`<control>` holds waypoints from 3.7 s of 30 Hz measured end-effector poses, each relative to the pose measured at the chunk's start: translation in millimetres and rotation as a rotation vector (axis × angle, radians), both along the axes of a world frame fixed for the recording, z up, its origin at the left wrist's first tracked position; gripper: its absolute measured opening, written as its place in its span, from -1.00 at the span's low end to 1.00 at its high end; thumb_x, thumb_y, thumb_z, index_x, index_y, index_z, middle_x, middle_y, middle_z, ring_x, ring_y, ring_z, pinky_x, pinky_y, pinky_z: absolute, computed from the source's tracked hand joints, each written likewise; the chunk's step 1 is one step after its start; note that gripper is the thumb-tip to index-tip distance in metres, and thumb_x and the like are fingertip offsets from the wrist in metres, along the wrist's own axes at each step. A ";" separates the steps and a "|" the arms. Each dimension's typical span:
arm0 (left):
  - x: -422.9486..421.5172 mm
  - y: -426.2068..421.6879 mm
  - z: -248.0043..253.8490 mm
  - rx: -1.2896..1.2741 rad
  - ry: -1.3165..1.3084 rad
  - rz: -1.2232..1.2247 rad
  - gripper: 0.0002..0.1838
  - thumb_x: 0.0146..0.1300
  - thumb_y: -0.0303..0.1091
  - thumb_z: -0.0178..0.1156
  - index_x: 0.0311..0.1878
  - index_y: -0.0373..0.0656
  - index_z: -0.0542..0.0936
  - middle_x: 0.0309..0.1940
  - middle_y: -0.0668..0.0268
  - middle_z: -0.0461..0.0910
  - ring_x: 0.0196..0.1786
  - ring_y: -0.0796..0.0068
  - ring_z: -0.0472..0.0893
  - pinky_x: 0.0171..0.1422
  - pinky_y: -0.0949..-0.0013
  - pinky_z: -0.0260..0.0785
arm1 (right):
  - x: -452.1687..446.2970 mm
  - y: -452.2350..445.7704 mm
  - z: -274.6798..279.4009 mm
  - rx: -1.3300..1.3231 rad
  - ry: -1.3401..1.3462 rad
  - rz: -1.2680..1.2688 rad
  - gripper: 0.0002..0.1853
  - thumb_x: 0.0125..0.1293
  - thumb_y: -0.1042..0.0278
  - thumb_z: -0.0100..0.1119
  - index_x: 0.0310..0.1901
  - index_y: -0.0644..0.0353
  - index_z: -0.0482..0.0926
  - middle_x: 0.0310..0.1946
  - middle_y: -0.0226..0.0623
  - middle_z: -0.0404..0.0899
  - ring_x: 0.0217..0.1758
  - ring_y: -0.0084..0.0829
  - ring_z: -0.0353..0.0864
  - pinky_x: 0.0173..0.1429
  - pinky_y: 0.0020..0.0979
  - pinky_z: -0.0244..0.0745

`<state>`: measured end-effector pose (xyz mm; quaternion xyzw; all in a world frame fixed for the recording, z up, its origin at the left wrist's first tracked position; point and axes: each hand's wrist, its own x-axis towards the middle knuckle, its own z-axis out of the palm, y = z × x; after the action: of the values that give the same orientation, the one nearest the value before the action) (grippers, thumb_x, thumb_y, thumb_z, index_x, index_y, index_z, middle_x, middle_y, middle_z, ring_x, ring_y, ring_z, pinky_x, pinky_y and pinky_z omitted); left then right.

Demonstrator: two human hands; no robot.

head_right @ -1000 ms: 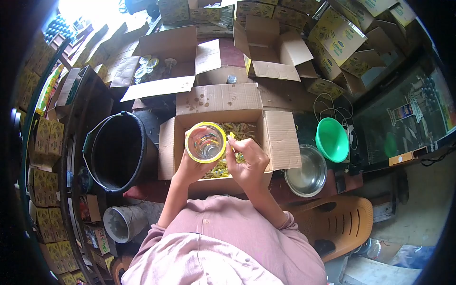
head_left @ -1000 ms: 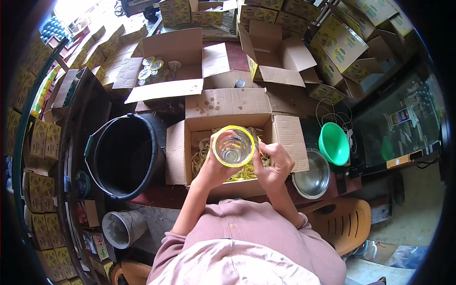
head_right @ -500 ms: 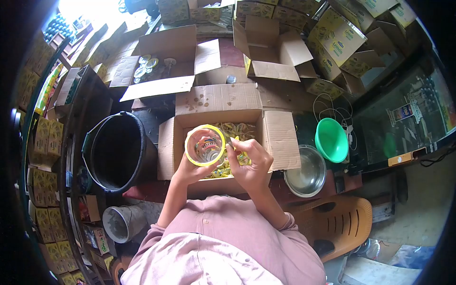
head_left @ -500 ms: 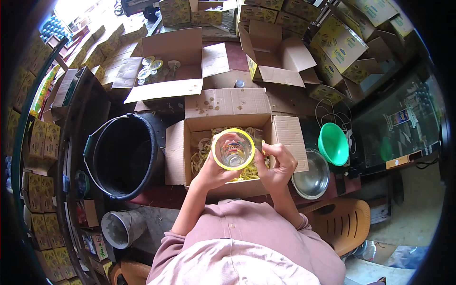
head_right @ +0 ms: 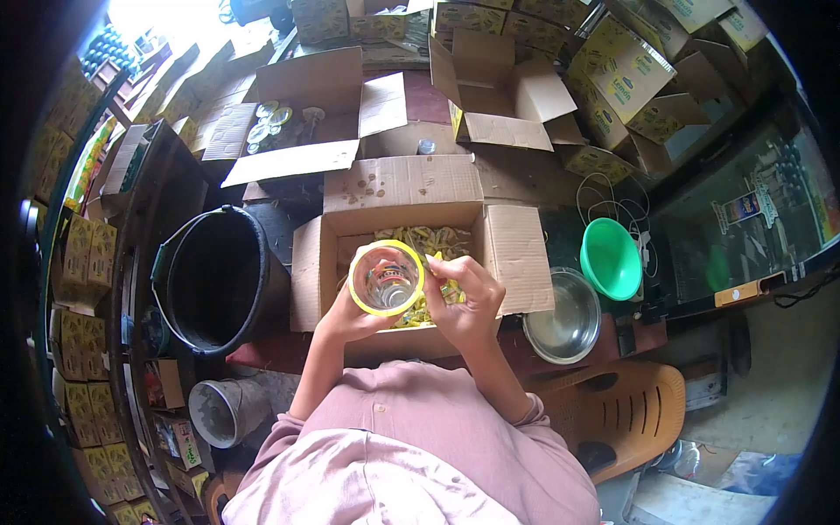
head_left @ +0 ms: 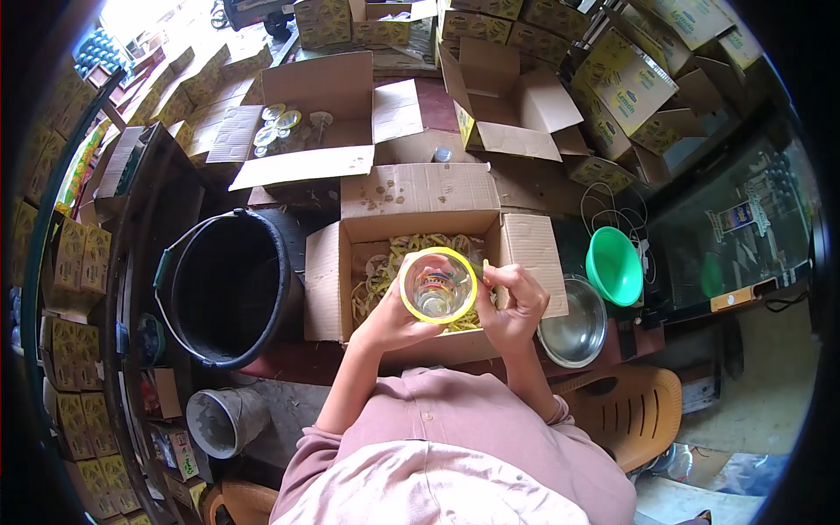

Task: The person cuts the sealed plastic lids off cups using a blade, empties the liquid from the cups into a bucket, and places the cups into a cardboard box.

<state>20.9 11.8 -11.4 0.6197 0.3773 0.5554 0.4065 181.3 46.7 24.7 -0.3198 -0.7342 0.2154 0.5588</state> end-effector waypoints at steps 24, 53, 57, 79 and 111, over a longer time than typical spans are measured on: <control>4.1 1.9 -1.3 0.078 0.063 0.104 -0.32 -0.18 -0.48 0.32 0.08 -0.21 0.25 -0.07 0.23 0.34 0.05 0.39 0.38 0.13 0.37 0.27 | -7.1 -0.9 -1.9 0.071 -0.079 -0.119 -0.70 -0.13 0.70 0.22 -0.28 0.21 0.58 -0.55 -0.30 0.51 -0.55 -0.48 0.54 -0.45 -0.52 0.43; 5.6 2.7 -6.9 0.015 -0.125 0.068 -0.22 -0.24 -0.40 0.43 0.07 -0.19 0.18 -0.04 0.22 0.32 0.04 0.40 0.40 0.15 0.35 0.25 | -5.1 -2.8 4.1 -0.011 -0.036 -0.051 -0.74 -0.13 0.70 0.23 -0.32 0.23 0.58 -0.54 -0.28 0.53 -0.53 -0.48 0.55 -0.45 -0.52 0.45; 4.8 4.4 -6.9 0.054 -0.122 0.091 -0.30 -0.17 -0.45 0.39 0.05 -0.20 0.21 -0.06 0.23 0.34 0.04 0.39 0.40 0.16 0.37 0.26 | -6.3 -9.1 2.8 -0.001 -0.051 -0.095 -0.74 -0.12 0.69 0.24 -0.31 0.23 0.58 -0.54 -0.29 0.52 -0.53 -0.48 0.55 -0.46 -0.52 0.44; -2.4 1.4 0.3 -0.038 -0.179 -0.108 -0.35 -0.19 -0.43 0.27 0.07 -0.27 0.30 -0.04 0.22 0.38 0.04 0.44 0.41 0.13 0.37 0.28 | -4.9 -3.7 7.3 -0.039 -0.046 -0.059 -0.79 -0.10 0.66 0.25 -0.35 0.24 0.58 -0.54 -0.28 0.54 -0.54 -0.47 0.55 -0.45 -0.51 0.44; -9.1 1.6 6.1 -0.116 -0.190 -0.264 -0.36 -0.29 -0.45 0.35 -0.01 -0.26 0.38 -0.14 0.27 0.45 -0.07 0.50 0.47 0.07 0.41 0.33 | -3.3 -4.8 2.1 0.005 -0.088 0.007 -0.70 -0.16 0.71 0.23 -0.31 0.20 0.59 -0.54 -0.27 0.54 -0.50 -0.45 0.57 -0.43 -0.52 0.44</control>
<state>11.8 13.4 -5.3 0.5841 0.2839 0.5306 0.5446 178.0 41.9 26.8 -0.3249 -0.7599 0.2013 0.5258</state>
